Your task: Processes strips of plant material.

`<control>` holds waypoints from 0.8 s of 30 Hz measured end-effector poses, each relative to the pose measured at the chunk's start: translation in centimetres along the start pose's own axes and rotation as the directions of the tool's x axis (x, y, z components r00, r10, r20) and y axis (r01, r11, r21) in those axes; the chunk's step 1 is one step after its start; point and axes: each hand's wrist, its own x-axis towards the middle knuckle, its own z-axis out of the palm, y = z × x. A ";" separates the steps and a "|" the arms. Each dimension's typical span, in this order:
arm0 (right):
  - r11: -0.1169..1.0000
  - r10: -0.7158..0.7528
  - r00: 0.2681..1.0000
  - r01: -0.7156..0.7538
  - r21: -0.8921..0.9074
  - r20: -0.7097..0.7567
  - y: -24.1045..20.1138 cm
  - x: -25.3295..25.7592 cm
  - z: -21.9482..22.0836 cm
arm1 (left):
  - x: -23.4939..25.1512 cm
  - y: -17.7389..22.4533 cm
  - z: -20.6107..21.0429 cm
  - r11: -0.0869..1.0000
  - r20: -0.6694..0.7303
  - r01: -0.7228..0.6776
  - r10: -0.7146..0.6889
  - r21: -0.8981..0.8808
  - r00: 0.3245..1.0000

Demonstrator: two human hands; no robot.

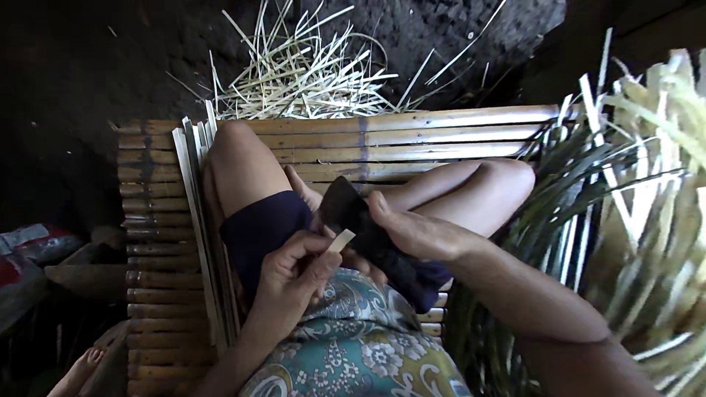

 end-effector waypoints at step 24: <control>0.191 -0.862 0.505 0.242 -0.951 -0.045 1.6 0.4 1.8 | 8.6 2.2 3.0 0.806 0.191 0.081 0.040 -0.586 0.981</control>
